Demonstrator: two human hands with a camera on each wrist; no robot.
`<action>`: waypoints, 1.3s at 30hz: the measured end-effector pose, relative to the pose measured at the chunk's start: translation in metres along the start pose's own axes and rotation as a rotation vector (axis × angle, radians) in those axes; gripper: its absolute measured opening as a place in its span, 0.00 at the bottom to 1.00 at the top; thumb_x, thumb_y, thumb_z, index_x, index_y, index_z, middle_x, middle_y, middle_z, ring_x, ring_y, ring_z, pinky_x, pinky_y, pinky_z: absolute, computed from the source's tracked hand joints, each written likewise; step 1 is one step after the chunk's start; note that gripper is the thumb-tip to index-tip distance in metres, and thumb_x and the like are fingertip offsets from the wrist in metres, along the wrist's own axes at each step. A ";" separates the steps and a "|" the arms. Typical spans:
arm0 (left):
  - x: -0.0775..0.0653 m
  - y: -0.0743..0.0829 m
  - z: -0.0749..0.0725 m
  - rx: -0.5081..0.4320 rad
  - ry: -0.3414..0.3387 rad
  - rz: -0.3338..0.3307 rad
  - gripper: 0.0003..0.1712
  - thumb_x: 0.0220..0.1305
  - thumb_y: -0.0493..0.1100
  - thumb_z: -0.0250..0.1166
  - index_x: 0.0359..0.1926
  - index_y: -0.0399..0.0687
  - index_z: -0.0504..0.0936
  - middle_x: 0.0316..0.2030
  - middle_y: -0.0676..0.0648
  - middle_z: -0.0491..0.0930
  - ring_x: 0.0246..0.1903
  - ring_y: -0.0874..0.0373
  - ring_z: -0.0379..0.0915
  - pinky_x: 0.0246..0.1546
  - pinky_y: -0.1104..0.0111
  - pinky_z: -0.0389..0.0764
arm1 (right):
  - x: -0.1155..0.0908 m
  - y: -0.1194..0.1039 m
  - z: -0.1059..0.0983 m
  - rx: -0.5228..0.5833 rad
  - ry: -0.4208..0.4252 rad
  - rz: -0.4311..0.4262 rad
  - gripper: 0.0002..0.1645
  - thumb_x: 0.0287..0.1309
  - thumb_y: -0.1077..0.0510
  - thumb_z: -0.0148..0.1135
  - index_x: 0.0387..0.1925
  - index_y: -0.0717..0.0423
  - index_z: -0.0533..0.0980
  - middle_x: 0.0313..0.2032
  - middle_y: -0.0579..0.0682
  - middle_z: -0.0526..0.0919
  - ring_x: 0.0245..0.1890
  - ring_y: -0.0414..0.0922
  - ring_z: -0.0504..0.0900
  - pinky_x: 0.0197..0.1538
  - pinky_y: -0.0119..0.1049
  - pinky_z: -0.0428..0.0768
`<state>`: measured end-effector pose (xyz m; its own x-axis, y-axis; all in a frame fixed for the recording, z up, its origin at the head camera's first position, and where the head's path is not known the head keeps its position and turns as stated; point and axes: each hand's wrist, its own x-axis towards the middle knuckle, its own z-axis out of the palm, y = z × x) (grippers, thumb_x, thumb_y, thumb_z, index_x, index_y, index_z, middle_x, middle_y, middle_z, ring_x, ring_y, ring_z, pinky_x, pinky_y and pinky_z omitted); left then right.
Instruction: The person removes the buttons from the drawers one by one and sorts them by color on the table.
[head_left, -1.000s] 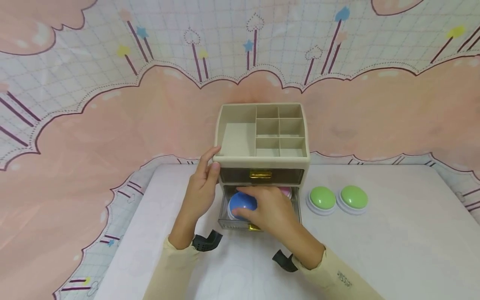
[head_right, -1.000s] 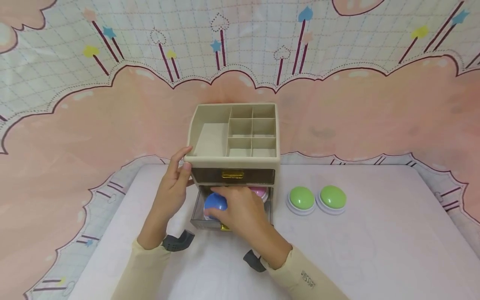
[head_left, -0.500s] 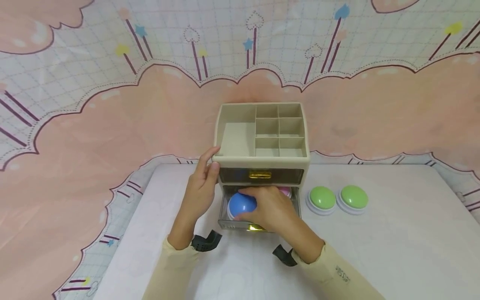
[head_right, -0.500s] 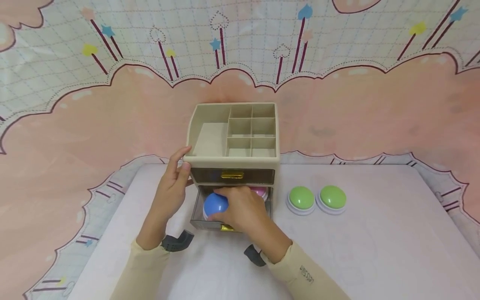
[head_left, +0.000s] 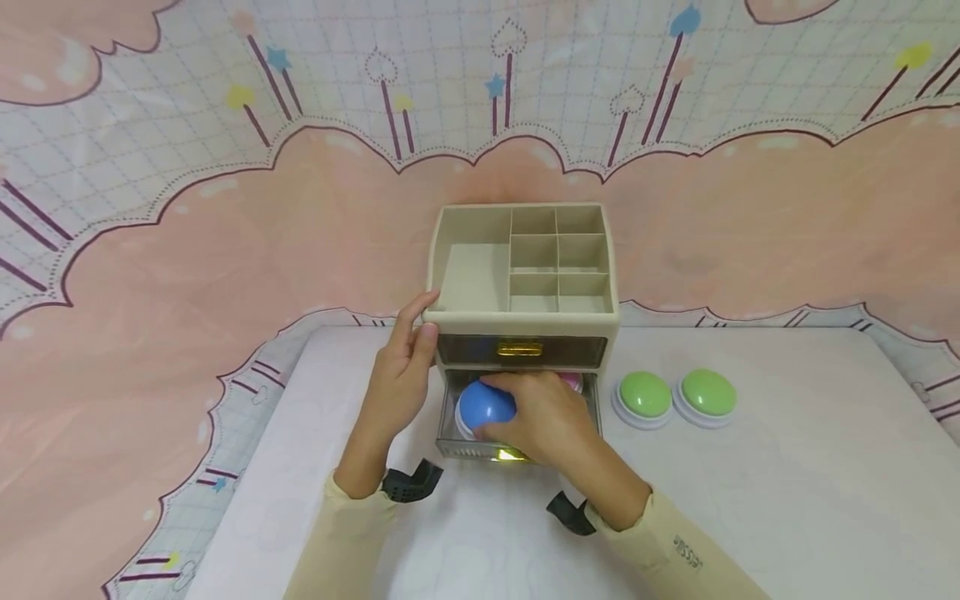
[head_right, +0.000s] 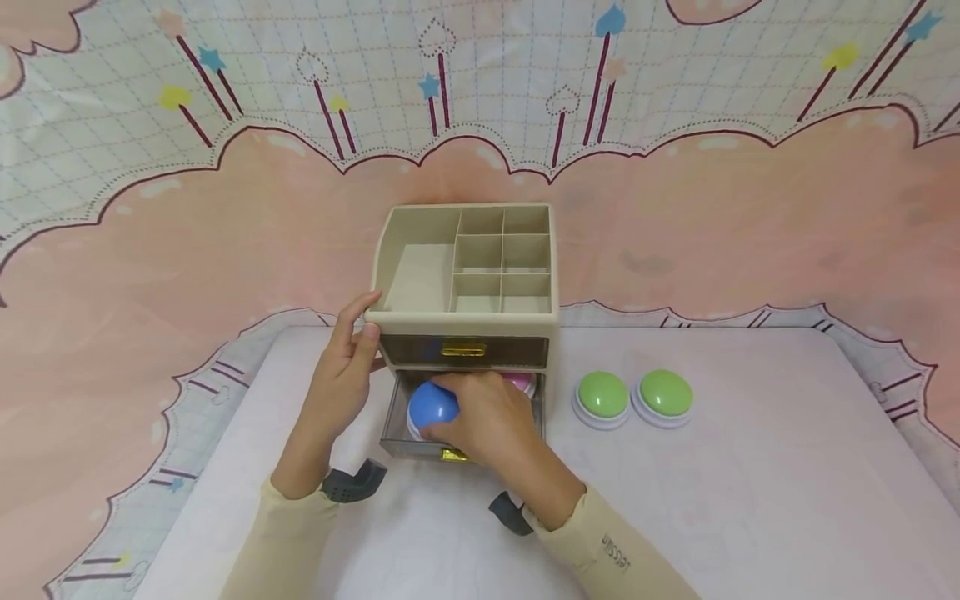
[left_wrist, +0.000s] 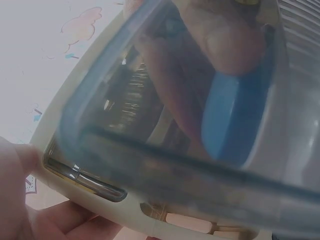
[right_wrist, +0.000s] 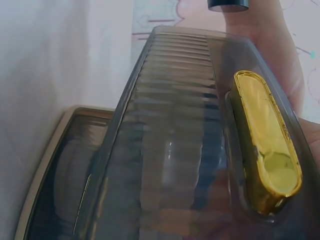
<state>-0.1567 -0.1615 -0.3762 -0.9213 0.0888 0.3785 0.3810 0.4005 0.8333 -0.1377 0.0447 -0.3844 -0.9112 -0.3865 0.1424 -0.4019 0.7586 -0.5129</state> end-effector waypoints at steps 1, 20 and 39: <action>0.000 0.000 0.000 0.000 -0.001 0.000 0.25 0.83 0.47 0.48 0.75 0.67 0.62 0.56 0.38 0.83 0.51 0.46 0.83 0.51 0.48 0.83 | 0.000 0.000 0.000 0.001 0.002 0.002 0.38 0.39 0.38 0.85 0.55 0.39 0.85 0.51 0.46 0.88 0.46 0.47 0.86 0.48 0.49 0.84; -0.001 0.002 -0.001 0.002 -0.011 -0.011 0.26 0.83 0.48 0.48 0.76 0.69 0.61 0.60 0.38 0.80 0.57 0.45 0.81 0.54 0.47 0.82 | -0.004 -0.003 0.000 -0.036 0.129 -0.014 0.36 0.38 0.36 0.84 0.51 0.44 0.87 0.46 0.48 0.90 0.43 0.50 0.88 0.44 0.49 0.85; -0.001 0.004 0.000 0.009 -0.007 -0.020 0.25 0.83 0.48 0.48 0.76 0.69 0.61 0.60 0.38 0.81 0.55 0.45 0.81 0.54 0.48 0.82 | -0.010 0.000 -0.005 0.166 0.305 -0.015 0.34 0.36 0.39 0.86 0.46 0.50 0.89 0.40 0.51 0.91 0.43 0.50 0.89 0.44 0.45 0.87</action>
<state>-0.1547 -0.1604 -0.3732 -0.9292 0.0874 0.3591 0.3621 0.4104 0.8369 -0.1286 0.0508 -0.3815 -0.9002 -0.2032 0.3851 -0.4183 0.6489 -0.6356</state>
